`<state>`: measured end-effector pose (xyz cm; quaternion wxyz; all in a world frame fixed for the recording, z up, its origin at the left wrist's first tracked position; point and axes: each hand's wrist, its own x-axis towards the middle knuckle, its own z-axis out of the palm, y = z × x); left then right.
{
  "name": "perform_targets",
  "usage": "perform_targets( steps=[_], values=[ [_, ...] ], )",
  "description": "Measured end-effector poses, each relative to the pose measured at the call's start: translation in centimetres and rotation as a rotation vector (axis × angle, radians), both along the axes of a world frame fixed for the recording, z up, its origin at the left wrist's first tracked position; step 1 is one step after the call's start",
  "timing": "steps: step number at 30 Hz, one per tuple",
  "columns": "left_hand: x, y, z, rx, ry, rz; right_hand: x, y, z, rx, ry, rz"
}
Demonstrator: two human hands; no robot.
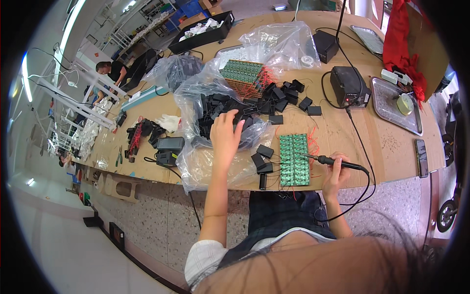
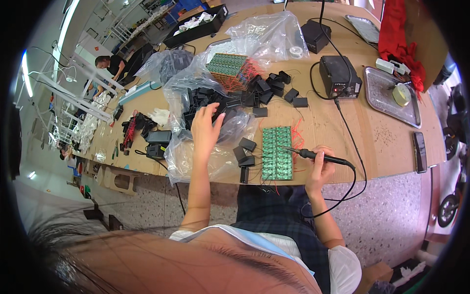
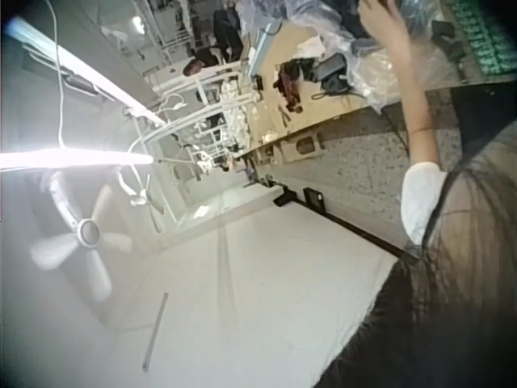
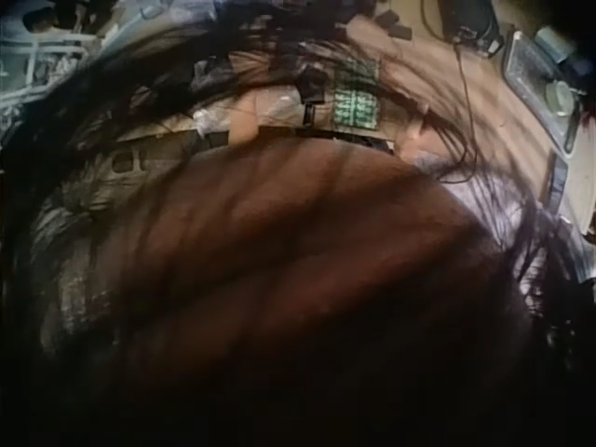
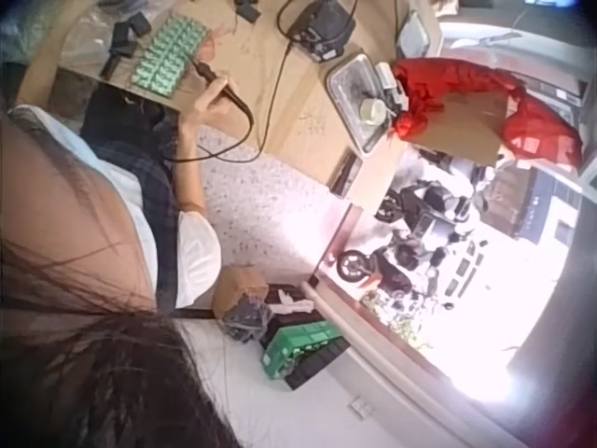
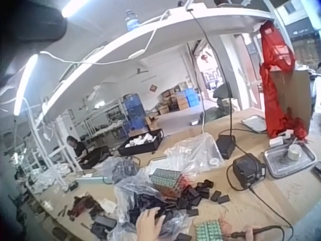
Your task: Soldering electronic components or wires onto printed circuit boards at a manual workstation.
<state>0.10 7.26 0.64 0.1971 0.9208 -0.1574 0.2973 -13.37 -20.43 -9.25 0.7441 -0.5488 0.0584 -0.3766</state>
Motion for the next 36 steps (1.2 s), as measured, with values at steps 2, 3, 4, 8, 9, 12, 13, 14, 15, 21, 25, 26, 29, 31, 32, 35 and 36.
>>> perform_targets(
  steps=[2, 3, 4, 8, 9, 12, 13, 14, 15, 21, 25, 26, 29, 31, 32, 35, 36],
  values=[
    [0.8, 0.9, -0.1, -0.007, 0.101, -0.018, 0.0, 0.1, 0.3, -0.003, -0.006, 0.006],
    [1.3, 1.1, -0.1, -0.017, 0.207, -0.044, 0.1, 0.1, 0.2, -0.005, -0.007, 0.003],
    [2.1, 1.6, -0.1, -0.018, 0.207, -0.047, 0.1, 0.0, 0.1, 0.009, -0.007, 0.004],
    [4.1, 3.2, 0.5, 0.217, 0.161, -0.391, 0.1, -0.1, 0.0, -0.001, -0.013, 0.009],
    [4.4, 3.3, 0.3, 0.183, 0.161, -0.454, 0.1, -0.1, 0.0, -0.002, -0.012, 0.005],
    [4.7, 3.2, -0.4, 0.109, 0.144, -0.525, 0.1, 0.0, 0.1, 0.001, -0.005, 0.006],
    [4.6, 3.1, -0.6, 0.069, 0.126, -0.527, 0.1, 0.1, 0.4, -0.013, -0.009, 0.003],
    [4.6, 3.0, -0.7, 0.068, 0.128, -0.531, 0.2, 0.1, 0.5, -0.026, -0.014, 0.001],
    [4.6, 2.8, -0.8, 0.099, 0.113, -0.558, 0.2, 0.1, 0.5, -0.029, -0.011, -0.002],
    [5.1, 2.3, -1.8, 0.213, 0.072, -0.636, 0.2, 0.0, 0.4, -0.024, -0.009, 0.008],
    [5.8, 2.4, -1.5, 0.222, 0.018, -0.616, 0.2, 0.1, 0.5, -0.022, -0.014, -0.001],
    [5.8, 2.5, -1.4, 0.222, 0.018, -0.616, 0.2, 0.1, 0.5, -0.034, -0.018, -0.001],
    [5.1, 1.5, -0.1, -0.036, -0.202, -0.397, 0.2, 0.0, 0.2, -0.018, -0.016, 0.027],
    [4.4, 0.5, -0.2, -0.438, -0.077, -0.411, 0.3, 0.1, 0.3, -0.021, -0.013, 0.026],
    [3.8, 0.1, -0.2, -0.838, 0.053, -0.409, 0.4, 0.1, 0.4, -0.025, -0.011, 0.027],
    [0.9, -1.3, 0.0, -0.728, 0.149, -0.427, 0.7, 0.2, 0.7, -0.027, -0.010, 0.001],
    [0.1, -2.0, -0.3, -0.460, 0.093, -0.429, 0.8, 0.2, 0.9, -0.029, -0.008, -0.002]
  ],
)
